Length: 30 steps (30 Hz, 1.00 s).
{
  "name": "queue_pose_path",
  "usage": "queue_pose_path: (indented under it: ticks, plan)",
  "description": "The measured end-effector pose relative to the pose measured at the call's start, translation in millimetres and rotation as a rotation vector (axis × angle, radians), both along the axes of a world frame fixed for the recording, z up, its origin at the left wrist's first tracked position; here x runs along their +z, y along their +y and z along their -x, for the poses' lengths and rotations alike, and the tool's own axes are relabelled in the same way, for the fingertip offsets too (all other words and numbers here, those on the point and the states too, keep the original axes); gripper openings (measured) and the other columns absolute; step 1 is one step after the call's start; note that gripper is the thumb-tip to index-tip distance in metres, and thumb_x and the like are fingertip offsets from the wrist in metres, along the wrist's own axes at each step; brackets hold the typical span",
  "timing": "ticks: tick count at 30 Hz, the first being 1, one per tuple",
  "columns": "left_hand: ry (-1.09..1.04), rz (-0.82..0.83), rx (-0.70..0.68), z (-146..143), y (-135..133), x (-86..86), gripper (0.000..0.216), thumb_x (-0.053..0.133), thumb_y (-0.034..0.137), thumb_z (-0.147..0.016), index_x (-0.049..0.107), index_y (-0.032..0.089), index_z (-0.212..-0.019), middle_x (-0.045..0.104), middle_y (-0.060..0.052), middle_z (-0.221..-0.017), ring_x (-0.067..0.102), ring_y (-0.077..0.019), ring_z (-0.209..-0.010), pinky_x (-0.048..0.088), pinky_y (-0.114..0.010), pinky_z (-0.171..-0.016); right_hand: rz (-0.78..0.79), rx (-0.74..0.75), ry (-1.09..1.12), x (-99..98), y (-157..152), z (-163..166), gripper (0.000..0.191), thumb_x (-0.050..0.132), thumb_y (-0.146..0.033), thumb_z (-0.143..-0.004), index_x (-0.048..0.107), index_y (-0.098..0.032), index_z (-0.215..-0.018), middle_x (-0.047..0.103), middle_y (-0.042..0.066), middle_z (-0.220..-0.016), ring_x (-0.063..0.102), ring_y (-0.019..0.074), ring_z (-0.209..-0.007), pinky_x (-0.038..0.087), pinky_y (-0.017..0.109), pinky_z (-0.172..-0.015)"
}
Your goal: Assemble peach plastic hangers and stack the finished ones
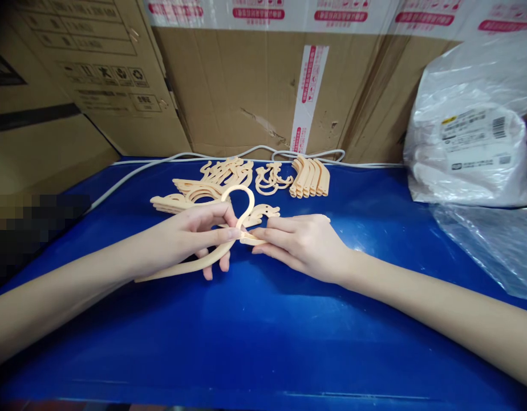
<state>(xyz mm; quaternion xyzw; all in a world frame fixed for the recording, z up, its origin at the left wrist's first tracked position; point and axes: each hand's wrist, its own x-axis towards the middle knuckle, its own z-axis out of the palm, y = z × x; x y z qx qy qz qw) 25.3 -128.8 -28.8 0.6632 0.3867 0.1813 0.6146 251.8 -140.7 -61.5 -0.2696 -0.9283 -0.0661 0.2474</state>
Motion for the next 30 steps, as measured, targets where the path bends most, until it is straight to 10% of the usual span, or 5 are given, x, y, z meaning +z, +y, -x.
queue_pose_path:
  ticks: [15, 30]
  plan:
    - [-0.021, -0.025, -0.005, 0.3, 4.2, -5.5, 0.018, 0.057, 0.028, -0.088, 0.046, 0.017, -0.079, 0.059, 0.002, -0.064, 0.065, -0.0125, -0.055, 0.054, -0.019, -0.042, -0.255, -0.049, -0.118, 3.9, -5.4, 2.8, 0.03, 0.047, -0.031, -0.099, 0.073, -0.016, -0.094, 0.064, -0.001, -0.067, 0.053, 0.0088, -0.051, 0.035, 0.026, -0.05]
    - [0.042, -0.041, -0.013, -2.6, 2.8, -5.0, 0.02, 0.059, 0.033, -0.086, 0.048, 0.017, -0.081, 0.057, 0.002, -0.071, 0.064, -0.012, -0.055, 0.05, -0.018, -0.041, -0.188, -0.044, -0.089, 4.0, -5.6, 3.7, 0.032, 0.046, -0.031, -0.099, 0.071, -0.017, -0.086, 0.06, -0.002, -0.063, 0.046, 0.0087, -0.048, 0.031, 0.026, -0.049]
